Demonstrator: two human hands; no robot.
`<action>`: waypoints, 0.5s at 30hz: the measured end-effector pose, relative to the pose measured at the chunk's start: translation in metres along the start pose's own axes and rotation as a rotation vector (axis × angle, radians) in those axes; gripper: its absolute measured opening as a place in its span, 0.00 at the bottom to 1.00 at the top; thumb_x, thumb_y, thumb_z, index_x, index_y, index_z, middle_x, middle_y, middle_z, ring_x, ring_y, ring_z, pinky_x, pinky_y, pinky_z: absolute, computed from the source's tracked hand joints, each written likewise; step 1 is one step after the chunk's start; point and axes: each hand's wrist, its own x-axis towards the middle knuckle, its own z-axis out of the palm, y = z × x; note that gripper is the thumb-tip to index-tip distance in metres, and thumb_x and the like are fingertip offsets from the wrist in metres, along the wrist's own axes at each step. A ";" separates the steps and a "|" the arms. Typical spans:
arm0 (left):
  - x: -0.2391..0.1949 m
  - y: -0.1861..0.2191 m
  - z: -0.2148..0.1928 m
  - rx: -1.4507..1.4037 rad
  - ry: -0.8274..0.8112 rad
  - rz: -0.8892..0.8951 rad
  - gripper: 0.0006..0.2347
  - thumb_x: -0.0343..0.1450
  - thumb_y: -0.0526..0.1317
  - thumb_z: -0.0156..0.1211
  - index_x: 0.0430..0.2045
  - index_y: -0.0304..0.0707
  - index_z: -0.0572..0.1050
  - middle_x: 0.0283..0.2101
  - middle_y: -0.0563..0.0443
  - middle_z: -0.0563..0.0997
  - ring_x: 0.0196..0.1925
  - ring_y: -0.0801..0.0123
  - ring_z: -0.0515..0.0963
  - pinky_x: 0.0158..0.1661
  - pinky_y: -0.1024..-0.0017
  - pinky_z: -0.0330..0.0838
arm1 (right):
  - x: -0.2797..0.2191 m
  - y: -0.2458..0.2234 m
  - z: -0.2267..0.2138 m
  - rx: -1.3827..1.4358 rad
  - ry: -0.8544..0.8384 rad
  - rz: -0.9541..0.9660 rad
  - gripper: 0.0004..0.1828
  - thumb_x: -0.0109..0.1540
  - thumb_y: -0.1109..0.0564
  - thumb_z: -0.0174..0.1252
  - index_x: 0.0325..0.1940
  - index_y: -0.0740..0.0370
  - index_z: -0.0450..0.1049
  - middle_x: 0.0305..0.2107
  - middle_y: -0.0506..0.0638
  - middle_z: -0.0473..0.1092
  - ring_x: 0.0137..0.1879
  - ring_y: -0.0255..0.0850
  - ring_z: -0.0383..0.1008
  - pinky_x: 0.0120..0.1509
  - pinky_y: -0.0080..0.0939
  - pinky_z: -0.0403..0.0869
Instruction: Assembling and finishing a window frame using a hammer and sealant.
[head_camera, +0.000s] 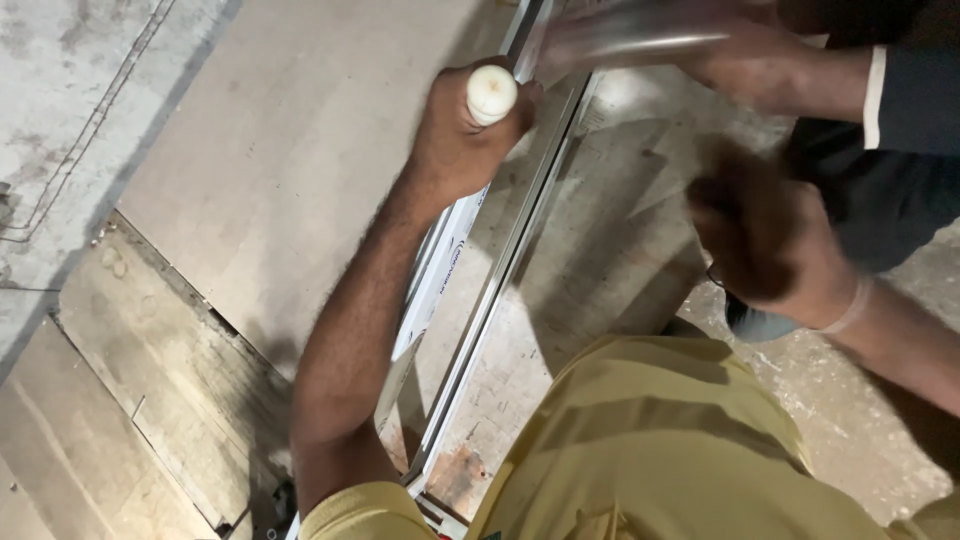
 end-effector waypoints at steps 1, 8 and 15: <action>-0.001 -0.001 -0.001 0.003 0.010 0.001 0.04 0.72 0.30 0.62 0.27 0.34 0.75 0.25 0.58 0.78 0.29 0.79 0.77 0.32 0.74 0.74 | 0.014 -0.014 -0.014 0.002 -0.006 -0.008 0.22 0.71 0.60 0.53 0.69 0.67 0.60 0.29 0.51 0.71 0.23 0.29 0.68 0.25 0.30 0.70; 0.002 -0.013 -0.001 0.094 -0.029 -0.004 0.06 0.74 0.33 0.64 0.27 0.34 0.76 0.25 0.54 0.80 0.28 0.76 0.80 0.32 0.71 0.76 | 0.032 -0.033 -0.044 -0.673 -0.395 -0.071 0.21 0.69 0.57 0.57 0.58 0.80 0.71 0.35 0.65 0.74 0.25 0.39 0.71 0.24 0.33 0.70; 0.004 -0.017 0.002 0.094 -0.044 0.173 0.02 0.72 0.32 0.65 0.33 0.36 0.77 0.32 0.51 0.84 0.37 0.73 0.85 0.40 0.70 0.83 | 0.038 -0.047 -0.045 -0.692 -0.440 0.175 0.23 0.70 0.53 0.49 0.61 0.75 0.72 0.38 0.59 0.75 0.33 0.43 0.76 0.33 0.36 0.75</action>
